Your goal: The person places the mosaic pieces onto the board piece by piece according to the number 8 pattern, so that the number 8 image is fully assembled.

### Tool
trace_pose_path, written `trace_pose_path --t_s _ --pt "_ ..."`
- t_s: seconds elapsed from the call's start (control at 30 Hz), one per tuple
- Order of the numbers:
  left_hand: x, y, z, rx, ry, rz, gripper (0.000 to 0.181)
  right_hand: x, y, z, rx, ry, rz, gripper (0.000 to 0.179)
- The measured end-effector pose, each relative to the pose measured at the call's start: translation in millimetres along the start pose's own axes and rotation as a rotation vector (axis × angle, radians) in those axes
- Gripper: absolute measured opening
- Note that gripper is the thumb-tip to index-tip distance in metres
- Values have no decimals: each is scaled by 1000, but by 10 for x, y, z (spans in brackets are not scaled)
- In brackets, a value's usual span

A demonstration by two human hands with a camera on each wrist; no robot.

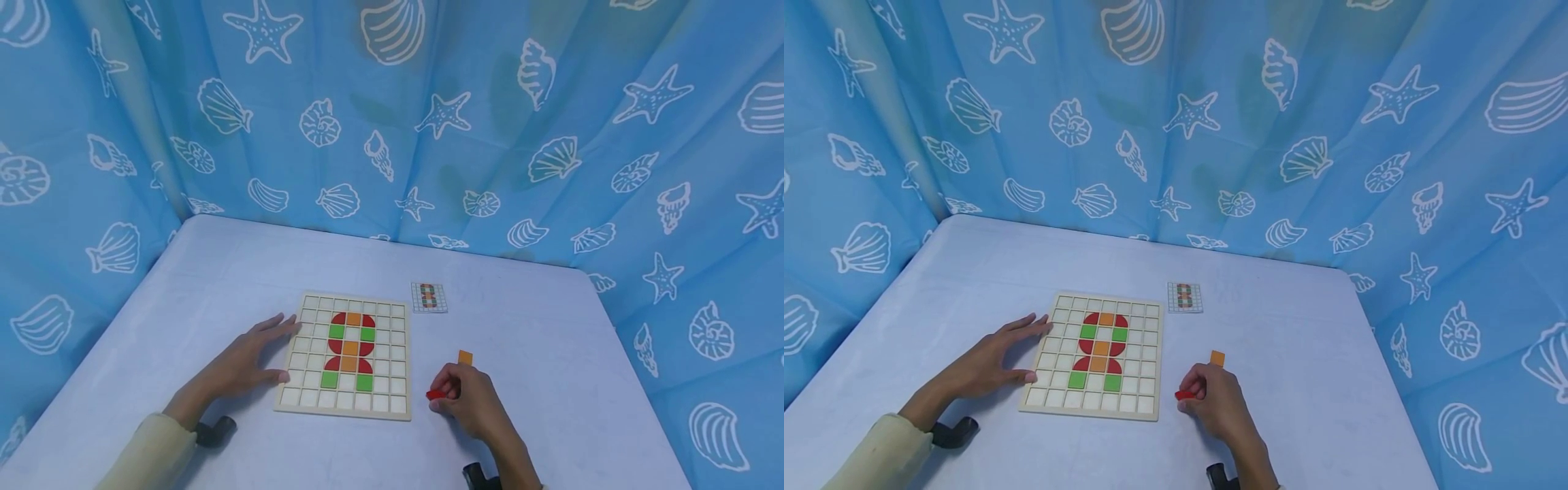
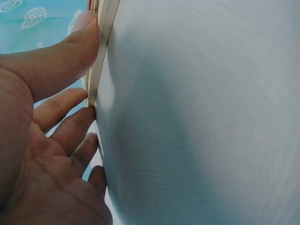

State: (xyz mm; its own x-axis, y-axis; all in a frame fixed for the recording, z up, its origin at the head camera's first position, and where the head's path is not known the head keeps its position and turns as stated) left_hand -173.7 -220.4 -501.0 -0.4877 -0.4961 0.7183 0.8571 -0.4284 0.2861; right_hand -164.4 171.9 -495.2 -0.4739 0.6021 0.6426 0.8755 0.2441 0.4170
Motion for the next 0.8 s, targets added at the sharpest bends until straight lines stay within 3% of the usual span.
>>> trace_pose_path --t_s 0.27,0.8 --pt "3 -5 -16 9 3 -5 92 -8 -8 -23 28 -69 53 34" --pt "-2 -3 -27 14 7 -12 92 40 -4 -86 158 -244 127 19"
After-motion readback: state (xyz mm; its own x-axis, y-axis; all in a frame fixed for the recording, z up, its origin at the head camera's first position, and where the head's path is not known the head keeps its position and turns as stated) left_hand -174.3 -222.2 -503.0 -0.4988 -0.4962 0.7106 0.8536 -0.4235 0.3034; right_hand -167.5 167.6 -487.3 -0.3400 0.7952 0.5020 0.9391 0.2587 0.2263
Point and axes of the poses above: each hand's wrist, its own y-axis away from the middle knuckle, its own x-axis out of the back of the hand, z = x × y, the point moved 3 cm from there along -y, towards the middle knuckle, and after that the axes turned 15 degrees about -z, right-handed, at the moved point
